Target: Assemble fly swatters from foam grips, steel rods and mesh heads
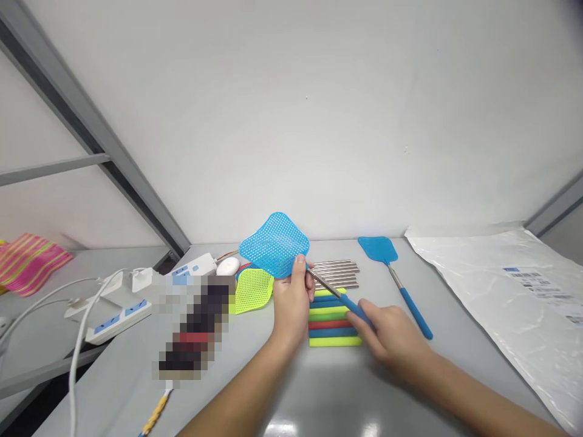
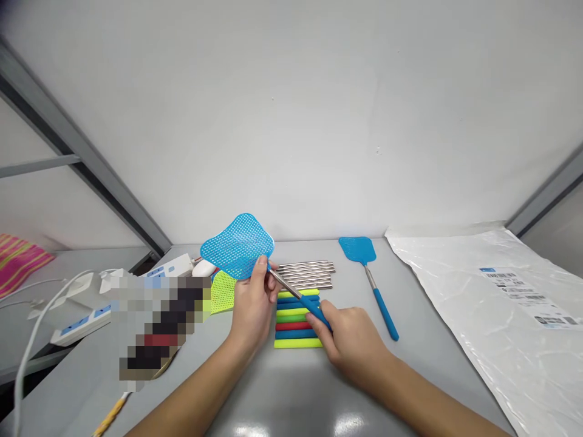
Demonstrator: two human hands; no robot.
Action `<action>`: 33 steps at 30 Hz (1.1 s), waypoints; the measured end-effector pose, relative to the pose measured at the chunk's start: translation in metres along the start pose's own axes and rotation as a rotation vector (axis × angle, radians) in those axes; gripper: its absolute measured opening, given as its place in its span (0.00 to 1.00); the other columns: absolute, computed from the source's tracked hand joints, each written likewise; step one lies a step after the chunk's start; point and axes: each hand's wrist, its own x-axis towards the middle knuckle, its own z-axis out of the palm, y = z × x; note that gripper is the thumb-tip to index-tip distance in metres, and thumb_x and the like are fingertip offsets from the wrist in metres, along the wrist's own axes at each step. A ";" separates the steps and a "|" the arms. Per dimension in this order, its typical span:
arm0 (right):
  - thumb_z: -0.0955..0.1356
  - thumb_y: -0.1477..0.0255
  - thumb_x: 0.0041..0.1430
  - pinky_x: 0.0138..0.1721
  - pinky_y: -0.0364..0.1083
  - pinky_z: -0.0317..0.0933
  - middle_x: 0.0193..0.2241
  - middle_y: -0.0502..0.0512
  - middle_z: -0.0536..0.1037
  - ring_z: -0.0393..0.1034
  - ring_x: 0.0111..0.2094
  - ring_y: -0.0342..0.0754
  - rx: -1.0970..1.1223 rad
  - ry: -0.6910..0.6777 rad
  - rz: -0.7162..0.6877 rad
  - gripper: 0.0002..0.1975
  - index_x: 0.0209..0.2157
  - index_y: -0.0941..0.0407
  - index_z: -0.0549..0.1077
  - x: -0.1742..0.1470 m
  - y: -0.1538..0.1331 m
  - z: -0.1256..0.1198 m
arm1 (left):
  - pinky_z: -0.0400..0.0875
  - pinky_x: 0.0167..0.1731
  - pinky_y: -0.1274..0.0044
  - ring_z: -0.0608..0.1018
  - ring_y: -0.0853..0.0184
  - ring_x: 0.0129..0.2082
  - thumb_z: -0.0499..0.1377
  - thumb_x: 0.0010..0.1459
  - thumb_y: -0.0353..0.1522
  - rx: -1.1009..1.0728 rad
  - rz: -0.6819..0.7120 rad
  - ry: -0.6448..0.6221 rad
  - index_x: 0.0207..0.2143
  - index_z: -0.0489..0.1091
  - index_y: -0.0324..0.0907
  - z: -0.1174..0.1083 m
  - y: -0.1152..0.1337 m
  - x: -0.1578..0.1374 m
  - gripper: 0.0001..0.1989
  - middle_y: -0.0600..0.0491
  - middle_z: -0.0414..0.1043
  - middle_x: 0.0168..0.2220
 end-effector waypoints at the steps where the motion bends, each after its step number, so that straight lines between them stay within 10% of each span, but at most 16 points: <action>1: 0.55 0.61 0.67 0.21 0.44 0.40 0.14 0.45 0.62 0.56 0.15 0.43 0.016 -0.013 0.013 0.17 0.25 0.53 0.57 0.001 0.000 -0.001 | 0.54 0.16 0.84 0.59 0.78 0.15 0.59 0.57 0.46 0.011 0.006 -0.010 0.28 0.67 0.39 0.000 0.000 0.000 0.18 0.62 0.55 0.16; 12: 0.56 0.65 0.67 0.24 0.42 0.48 0.24 0.46 0.73 0.67 0.21 0.46 0.077 0.008 0.014 0.12 0.49 0.51 0.60 0.003 0.000 -0.018 | 0.62 0.22 0.81 0.66 0.77 0.17 0.54 0.61 0.44 0.212 -0.059 -0.288 0.37 0.72 0.38 0.002 0.004 -0.002 0.18 0.57 0.66 0.25; 22: 0.55 0.67 0.66 0.20 0.44 0.39 0.20 0.50 0.73 0.70 0.21 0.51 -0.512 0.007 0.443 0.08 0.38 0.55 0.60 0.012 0.037 -0.040 | 0.69 0.32 0.78 0.68 0.76 0.24 0.55 0.61 0.42 0.318 -0.249 -0.596 0.46 0.70 0.40 0.008 0.002 -0.023 0.17 0.53 0.68 0.34; 33: 0.54 0.70 0.65 0.27 0.47 0.54 0.27 0.59 0.74 0.73 0.29 0.55 -0.500 -0.165 0.676 0.11 0.38 0.58 0.62 0.017 0.072 -0.055 | 0.70 0.31 0.79 0.71 0.69 0.33 0.52 0.63 0.42 0.552 -0.093 -0.603 0.39 0.71 0.43 0.005 -0.001 -0.027 0.14 0.53 0.69 0.34</action>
